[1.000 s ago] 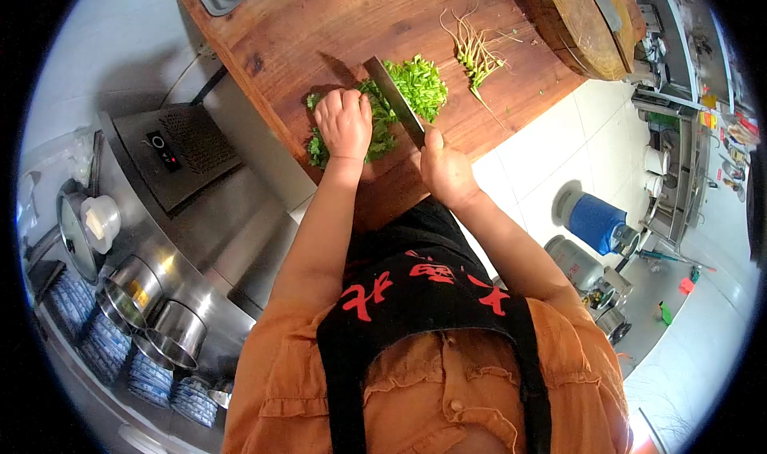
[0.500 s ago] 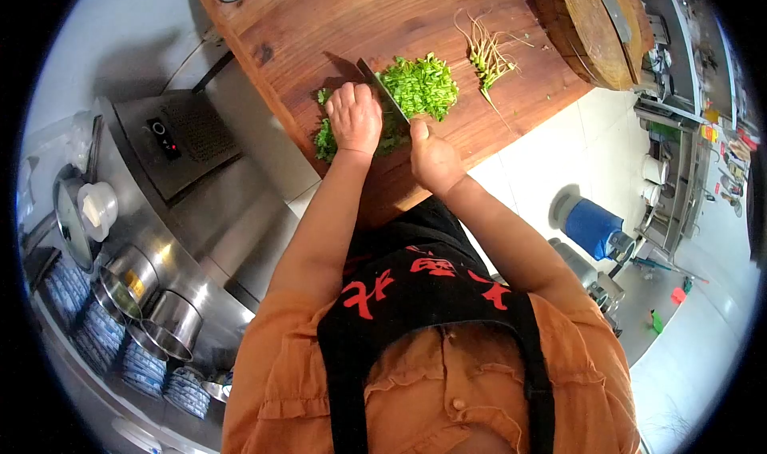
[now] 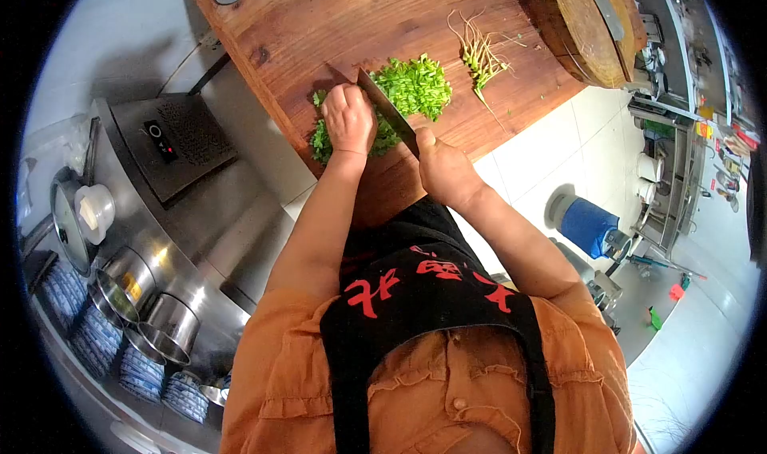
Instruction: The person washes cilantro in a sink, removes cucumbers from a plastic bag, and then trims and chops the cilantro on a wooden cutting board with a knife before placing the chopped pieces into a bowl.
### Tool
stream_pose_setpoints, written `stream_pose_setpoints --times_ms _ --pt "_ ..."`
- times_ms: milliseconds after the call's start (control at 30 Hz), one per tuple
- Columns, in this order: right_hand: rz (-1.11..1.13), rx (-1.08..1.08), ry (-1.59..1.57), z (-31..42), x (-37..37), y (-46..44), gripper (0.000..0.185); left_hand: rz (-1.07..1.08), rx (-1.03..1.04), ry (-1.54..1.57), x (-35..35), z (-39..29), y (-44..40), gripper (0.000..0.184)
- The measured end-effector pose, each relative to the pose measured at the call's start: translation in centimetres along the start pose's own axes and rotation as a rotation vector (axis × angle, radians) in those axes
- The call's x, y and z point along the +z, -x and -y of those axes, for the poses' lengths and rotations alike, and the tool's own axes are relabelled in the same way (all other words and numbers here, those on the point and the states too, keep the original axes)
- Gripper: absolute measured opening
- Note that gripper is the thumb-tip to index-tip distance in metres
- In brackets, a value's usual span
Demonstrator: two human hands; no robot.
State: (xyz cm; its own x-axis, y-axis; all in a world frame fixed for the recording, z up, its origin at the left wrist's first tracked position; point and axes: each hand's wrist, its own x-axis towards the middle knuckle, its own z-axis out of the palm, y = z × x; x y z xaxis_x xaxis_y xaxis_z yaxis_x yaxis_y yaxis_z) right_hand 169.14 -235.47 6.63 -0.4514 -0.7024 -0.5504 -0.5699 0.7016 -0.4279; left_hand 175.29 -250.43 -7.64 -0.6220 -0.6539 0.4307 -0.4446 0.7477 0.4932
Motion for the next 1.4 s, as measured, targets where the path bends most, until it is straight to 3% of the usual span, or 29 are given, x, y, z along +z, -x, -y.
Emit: stream_pose_setpoints --times_ms 233,400,467,500,667,767,900,1000,1133,1167,1300,1400 --pt "-0.119 0.009 0.002 -0.9 4.5 -3.8 0.020 0.097 -0.042 -0.034 -0.6 -0.7 -0.1 0.012" --pt "-0.129 0.022 -0.191 -3.4 4.0 -1.6 0.020 0.065 -0.055 0.118 -0.5 0.0 0.0 0.016" --pt "-0.059 0.061 -0.125 -4.2 3.0 1.3 0.022 0.034 -0.046 0.140 -1.0 -0.2 -0.2 0.017" --pt "-0.267 -0.069 0.010 -3.7 1.9 3.2 0.026 0.020 -0.030 0.155 -1.1 -0.2 -0.3 0.018" --pt "-0.067 0.074 0.343 -6.8 1.9 7.7 0.038 -0.006 -0.023 0.086 -1.1 -0.3 -0.4 0.017" --pt "-0.024 -0.017 0.372 -6.5 3.0 8.5 0.043 -0.016 -0.040 -0.043 -1.3 -0.9 -0.3 0.016" --pt "0.013 -0.058 0.230 -4.3 4.4 7.1 0.038 0.074 -0.148 0.007 -1.4 -0.8 -0.3 0.012" --pt "-0.146 -0.089 0.011 -4.4 6.3 6.1 0.031 0.108 -0.143 0.120 -1.4 0.5 -0.7 0.012" --pt "-0.056 0.003 -0.034 -3.8 5.7 5.7 0.025 0.085 -0.166 0.365 -2.5 -0.2 1.1 0.013" --pt "-0.029 0.043 -0.065 -3.7 5.7 5.7 0.025 0.072 -0.123 0.467 -2.7 -0.4 1.8 0.010" --pt "0.032 0.121 -0.125 -4.1 5.8 5.5 0.027 0.137 0.008 0.393 -4.2 -0.9 3.5 0.010" --pt "-0.014 -0.033 -0.256 -5.7 5.6 6.3 0.032 0.187 0.160 0.345 -4.3 0.0 3.8 0.010"
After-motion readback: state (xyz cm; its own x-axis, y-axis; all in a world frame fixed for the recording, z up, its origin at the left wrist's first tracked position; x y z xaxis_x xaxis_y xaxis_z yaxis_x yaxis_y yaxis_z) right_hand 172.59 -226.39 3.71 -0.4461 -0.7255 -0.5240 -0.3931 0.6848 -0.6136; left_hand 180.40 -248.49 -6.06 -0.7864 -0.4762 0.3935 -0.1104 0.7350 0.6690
